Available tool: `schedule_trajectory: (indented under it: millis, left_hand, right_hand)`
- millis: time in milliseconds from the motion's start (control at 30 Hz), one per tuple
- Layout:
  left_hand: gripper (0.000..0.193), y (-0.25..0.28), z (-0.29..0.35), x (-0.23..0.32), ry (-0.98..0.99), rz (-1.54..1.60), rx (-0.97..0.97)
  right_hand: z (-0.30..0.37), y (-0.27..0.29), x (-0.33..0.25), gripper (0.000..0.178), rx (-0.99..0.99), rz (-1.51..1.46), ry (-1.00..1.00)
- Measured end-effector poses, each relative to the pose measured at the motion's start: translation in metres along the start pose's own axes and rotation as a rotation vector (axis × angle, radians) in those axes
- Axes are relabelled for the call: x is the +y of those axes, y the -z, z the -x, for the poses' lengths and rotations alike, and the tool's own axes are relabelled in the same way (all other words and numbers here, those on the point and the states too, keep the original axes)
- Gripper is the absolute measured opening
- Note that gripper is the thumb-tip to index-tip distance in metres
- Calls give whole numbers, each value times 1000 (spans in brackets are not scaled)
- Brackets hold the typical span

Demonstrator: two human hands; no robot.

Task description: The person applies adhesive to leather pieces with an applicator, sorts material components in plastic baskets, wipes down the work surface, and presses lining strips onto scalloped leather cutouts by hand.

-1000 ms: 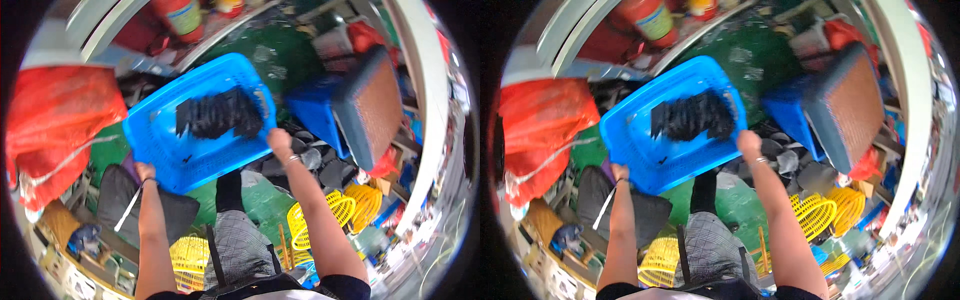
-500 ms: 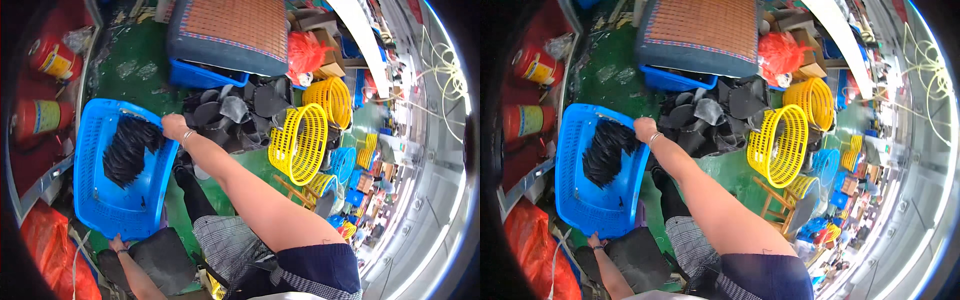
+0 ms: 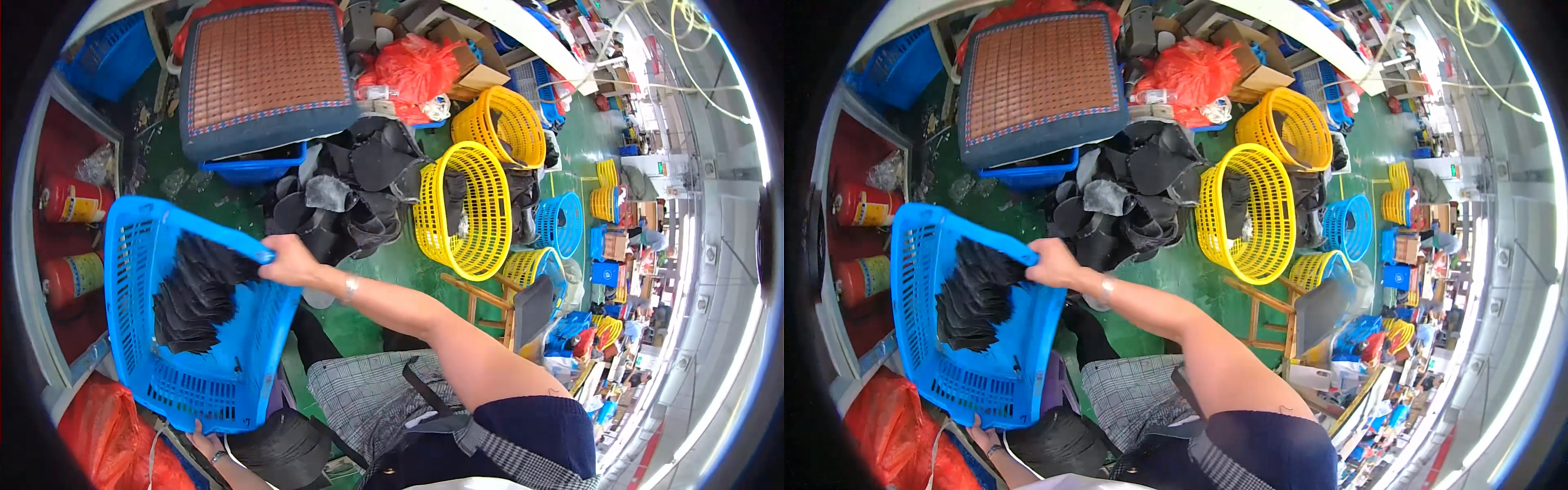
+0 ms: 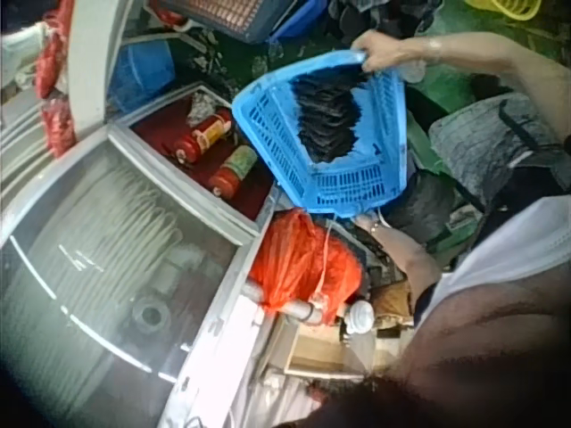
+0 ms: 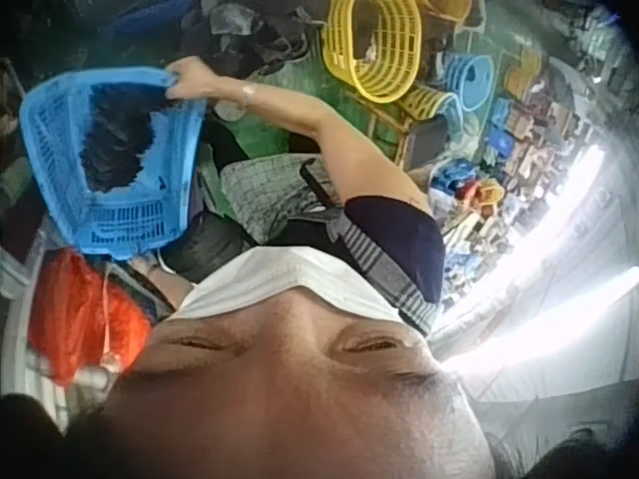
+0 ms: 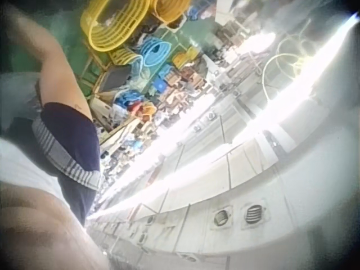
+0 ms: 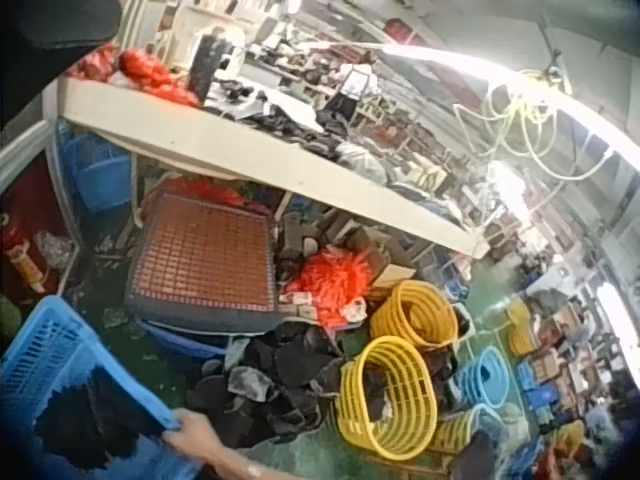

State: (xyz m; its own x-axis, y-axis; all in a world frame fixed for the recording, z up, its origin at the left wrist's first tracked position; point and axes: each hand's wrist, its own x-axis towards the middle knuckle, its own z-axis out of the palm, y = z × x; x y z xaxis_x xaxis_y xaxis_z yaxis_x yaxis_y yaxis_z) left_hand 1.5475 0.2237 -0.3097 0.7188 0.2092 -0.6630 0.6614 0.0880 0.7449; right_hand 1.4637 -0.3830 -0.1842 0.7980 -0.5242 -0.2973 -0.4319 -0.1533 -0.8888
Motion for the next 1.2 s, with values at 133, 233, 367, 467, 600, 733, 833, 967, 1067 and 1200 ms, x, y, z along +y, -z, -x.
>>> schedule_trajectory:
  millis: [133, 233, 367, 467, 600, 733, 833, 967, 1067, 1200]
  left_hand:
    - [49, -114, 107, 86, -203, -40, -244]
    - [59, -166, 190, 128, -316, -154, -368]
    - [67, -206, 348, 129, -447, -220, -508]
    - [68, -214, 424, 84, -453, -280, -645]
    - [68, -252, 543, 26, -469, -410, -712]
    - [67, -294, 632, -7, -499, -525, -799]
    - [67, -318, 678, -21, -502, -578, -859]
    - [66, -329, 712, -21, -505, -637, -902]
    - [66, -326, 721, -18, -506, -653, -930]
    - [65, -330, 719, -2, -501, -658, -975]
  right_hand:
    - [93, 116, 2, 28, 215, -209, -189]
    - [176, 195, 23, 30, 268, -381, -290]
    - [314, 281, 44, 35, 311, -562, -456]
    - [436, 336, 78, 33, 331, -788, -524]
    - [575, 386, 139, 20, 439, -740, -555]
    - [671, 406, 177, 13, 619, -789, -557]
    - [716, 422, 198, 12, 716, -847, -552]
    - [754, 449, 191, 11, 776, -925, -456]
    - [771, 461, 188, 13, 787, -971, -414]
    - [783, 462, 191, 18, 812, -1006, -409]
